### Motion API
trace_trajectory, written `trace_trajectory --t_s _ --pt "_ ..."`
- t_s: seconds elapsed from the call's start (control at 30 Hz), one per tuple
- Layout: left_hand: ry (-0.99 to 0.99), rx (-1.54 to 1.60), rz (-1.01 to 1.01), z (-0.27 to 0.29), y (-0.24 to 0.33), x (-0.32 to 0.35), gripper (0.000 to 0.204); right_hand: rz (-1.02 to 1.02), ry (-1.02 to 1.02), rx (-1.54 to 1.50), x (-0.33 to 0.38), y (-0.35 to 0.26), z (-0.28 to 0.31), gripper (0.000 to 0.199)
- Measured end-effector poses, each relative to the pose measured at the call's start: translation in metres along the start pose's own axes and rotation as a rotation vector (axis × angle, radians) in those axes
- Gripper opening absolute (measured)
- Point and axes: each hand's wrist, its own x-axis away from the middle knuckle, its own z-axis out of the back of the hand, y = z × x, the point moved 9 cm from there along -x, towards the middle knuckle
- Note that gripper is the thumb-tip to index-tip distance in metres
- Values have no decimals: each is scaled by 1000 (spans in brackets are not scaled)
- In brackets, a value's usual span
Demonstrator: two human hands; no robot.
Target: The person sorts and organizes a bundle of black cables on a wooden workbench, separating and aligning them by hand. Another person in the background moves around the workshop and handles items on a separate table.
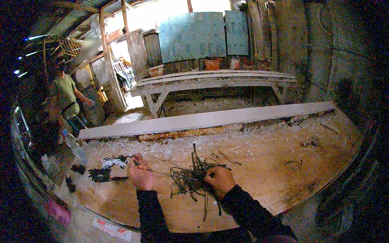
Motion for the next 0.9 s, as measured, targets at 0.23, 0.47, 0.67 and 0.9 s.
trace_trajectory --t_s 0.23,0.47,0.67,0.9 --pt "-6 266 -54 26 36 -1 24 -63 188 -148 -14 29 17 16" --pt "84 73 -151 43 42 -3 18 -2 141 -577 -20 42 15 15" --pt "142 -215 24 24 7 3 14 -35 -35 -486 -22 44 -10 14" --pt "90 -694 457 -3 -71 35 14 102 10 -281 -13 22 -8 16"
